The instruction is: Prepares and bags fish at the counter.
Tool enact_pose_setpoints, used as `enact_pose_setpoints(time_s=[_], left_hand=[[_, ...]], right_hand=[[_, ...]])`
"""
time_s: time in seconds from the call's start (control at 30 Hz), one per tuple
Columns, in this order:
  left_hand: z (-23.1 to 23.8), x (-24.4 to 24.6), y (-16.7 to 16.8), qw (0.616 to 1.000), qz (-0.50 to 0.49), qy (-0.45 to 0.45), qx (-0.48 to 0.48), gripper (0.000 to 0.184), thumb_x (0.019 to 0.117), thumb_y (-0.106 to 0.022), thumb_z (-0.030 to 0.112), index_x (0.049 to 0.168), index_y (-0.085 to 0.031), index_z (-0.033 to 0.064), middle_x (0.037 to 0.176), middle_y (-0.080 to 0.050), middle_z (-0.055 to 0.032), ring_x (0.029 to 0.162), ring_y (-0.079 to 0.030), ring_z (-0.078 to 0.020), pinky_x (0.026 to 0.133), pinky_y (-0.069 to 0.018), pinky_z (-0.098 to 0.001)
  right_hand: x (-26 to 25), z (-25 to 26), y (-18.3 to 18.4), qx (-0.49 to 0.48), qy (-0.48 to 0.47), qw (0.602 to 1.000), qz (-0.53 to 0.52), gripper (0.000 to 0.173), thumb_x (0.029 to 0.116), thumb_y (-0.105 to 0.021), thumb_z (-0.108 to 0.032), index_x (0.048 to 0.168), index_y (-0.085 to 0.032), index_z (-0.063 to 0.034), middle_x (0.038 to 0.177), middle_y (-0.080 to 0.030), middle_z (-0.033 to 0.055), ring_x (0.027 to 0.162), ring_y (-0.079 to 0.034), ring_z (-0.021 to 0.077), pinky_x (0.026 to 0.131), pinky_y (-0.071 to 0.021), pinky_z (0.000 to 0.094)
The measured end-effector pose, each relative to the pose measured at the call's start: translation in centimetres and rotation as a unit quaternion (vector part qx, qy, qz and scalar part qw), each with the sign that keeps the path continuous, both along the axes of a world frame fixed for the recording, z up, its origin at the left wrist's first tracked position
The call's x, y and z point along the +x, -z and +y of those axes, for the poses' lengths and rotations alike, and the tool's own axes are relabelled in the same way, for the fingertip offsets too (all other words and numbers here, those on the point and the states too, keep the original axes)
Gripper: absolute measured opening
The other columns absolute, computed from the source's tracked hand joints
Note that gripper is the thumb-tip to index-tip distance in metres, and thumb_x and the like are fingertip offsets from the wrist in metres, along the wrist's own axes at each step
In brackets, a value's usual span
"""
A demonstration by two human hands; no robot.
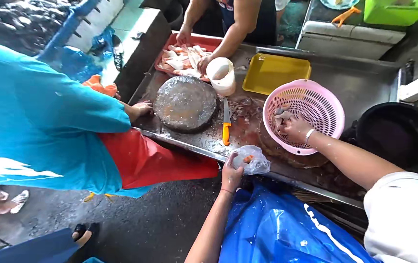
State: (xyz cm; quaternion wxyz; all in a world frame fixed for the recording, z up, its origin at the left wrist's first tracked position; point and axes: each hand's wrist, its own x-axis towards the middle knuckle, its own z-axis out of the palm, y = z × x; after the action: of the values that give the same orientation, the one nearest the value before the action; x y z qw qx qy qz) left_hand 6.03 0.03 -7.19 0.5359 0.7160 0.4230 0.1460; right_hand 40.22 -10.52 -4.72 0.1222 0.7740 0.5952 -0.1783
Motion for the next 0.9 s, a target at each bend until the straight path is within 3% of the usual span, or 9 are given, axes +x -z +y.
enact_pose_setpoints(time_s=[0.07,0.13,0.27,0.43,0.53,0.6,0.7,0.8,0.9], left_hand=[[-0.1,-0.1,-0.2,1.000,0.006,-0.005,-0.008,0.063,0.0767,-0.069,0.008,0.139,-0.061,0.0117,0.135,-0.066,-0.0080,0.119,-0.065,-0.0156,0.101,-0.0549,-0.0395],[0.0,0.1,-0.4,1.000,0.009,-0.009,-0.013,0.064,0.0768,-0.070,0.008,0.140,-0.061,0.0131,0.134,-0.067,-0.0073,0.118,-0.066,-0.0152,0.100,-0.0553,-0.0396],[-0.2,0.4,-0.2,1.000,0.016,-0.008,-0.015,0.065,0.0768,-0.072,0.009,0.140,-0.060,0.0153,0.136,-0.066,-0.0053,0.118,-0.066,-0.0164,0.098,-0.0563,-0.0431],[0.2,0.8,-1.2,0.999,0.022,0.005,-0.036,0.070,0.0762,-0.078,0.011,0.143,-0.057,0.0143,0.138,-0.064,-0.0099,0.121,-0.064,-0.0229,0.100,-0.0549,-0.0495],[0.3,0.7,-1.6,0.999,0.023,0.012,-0.041,0.081,0.0724,-0.080,0.011,0.148,-0.052,0.0148,0.140,-0.061,-0.0112,0.121,-0.064,-0.0235,0.099,-0.0552,-0.0490],[0.2,0.5,-1.6,0.999,0.017,0.024,-0.042,0.086,0.0736,-0.085,0.017,0.151,-0.048,0.0142,0.143,-0.059,-0.0111,0.123,-0.063,-0.0212,0.102,-0.0541,-0.0455],[-0.1,0.7,-1.8,0.999,0.014,0.024,-0.038,0.086,0.0727,-0.084,0.017,0.151,-0.049,0.0140,0.138,-0.063,-0.0109,0.121,-0.064,-0.0188,0.103,-0.0551,-0.0426],[0.1,0.8,-2.4,0.999,0.023,0.017,-0.015,0.076,0.0706,-0.078,0.012,0.144,-0.058,0.0159,0.133,-0.067,-0.0085,0.115,-0.067,-0.0178,0.098,-0.0568,-0.0435],[0.0,0.8,-2.1,1.000,0.015,0.019,-0.011,0.074,0.0701,-0.075,0.011,0.142,-0.060,0.0184,0.134,-0.067,-0.0064,0.115,-0.067,-0.0182,0.095,-0.0575,-0.0459]], right_hand=[[0.6,-0.5,-0.2,0.011,-0.006,1.000,0.001,0.040,0.0960,-0.068,-0.022,0.136,-0.067,-0.0148,0.143,-0.058,0.0227,0.140,-0.045,0.0489,0.112,-0.0274,0.0784],[1.2,-0.7,-1.0,0.046,0.029,0.998,0.016,0.042,0.0965,-0.069,-0.027,0.135,-0.064,-0.0116,0.146,-0.057,0.0202,0.137,-0.049,0.0461,0.111,-0.0357,0.0716],[1.1,-0.3,-2.7,0.176,0.142,0.965,0.134,0.049,0.0908,-0.074,-0.024,0.135,-0.063,-0.0079,0.128,-0.067,0.0206,0.119,-0.064,0.0414,0.101,-0.0504,0.0635],[-8.3,1.0,-7.8,0.291,0.092,0.911,0.277,0.052,0.0821,-0.078,-0.024,0.130,-0.067,-0.0076,0.117,-0.071,0.0166,0.105,-0.070,0.0316,0.092,-0.0567,0.0572],[-14.3,3.3,-3.9,0.178,0.026,0.925,0.334,0.041,0.0803,-0.085,-0.023,0.117,-0.071,-0.0109,0.103,-0.073,0.0111,0.092,-0.071,0.0272,0.085,-0.0597,0.0558],[-16.5,5.1,1.4,0.096,0.014,0.940,0.327,0.034,0.0818,-0.085,-0.024,0.111,-0.073,-0.0092,0.100,-0.074,0.0123,0.094,-0.072,0.0301,0.088,-0.0580,0.0588],[-17.3,5.7,4.6,0.033,0.004,0.962,0.273,0.036,0.0844,-0.080,-0.023,0.116,-0.072,-0.0074,0.115,-0.070,0.0200,0.109,-0.067,0.0396,0.095,-0.0533,0.0652],[-15.6,2.9,-1.7,0.155,0.002,0.948,0.277,0.036,0.0969,-0.069,-0.027,0.130,-0.068,-0.0148,0.125,-0.069,0.0136,0.110,-0.069,0.0309,0.095,-0.0572,0.0555],[-10.0,-0.5,-6.4,0.340,0.072,0.906,0.243,0.026,0.0960,-0.065,-0.015,0.119,-0.072,-0.0065,0.109,-0.074,0.0124,0.092,-0.073,0.0246,0.085,-0.0616,0.0484]])
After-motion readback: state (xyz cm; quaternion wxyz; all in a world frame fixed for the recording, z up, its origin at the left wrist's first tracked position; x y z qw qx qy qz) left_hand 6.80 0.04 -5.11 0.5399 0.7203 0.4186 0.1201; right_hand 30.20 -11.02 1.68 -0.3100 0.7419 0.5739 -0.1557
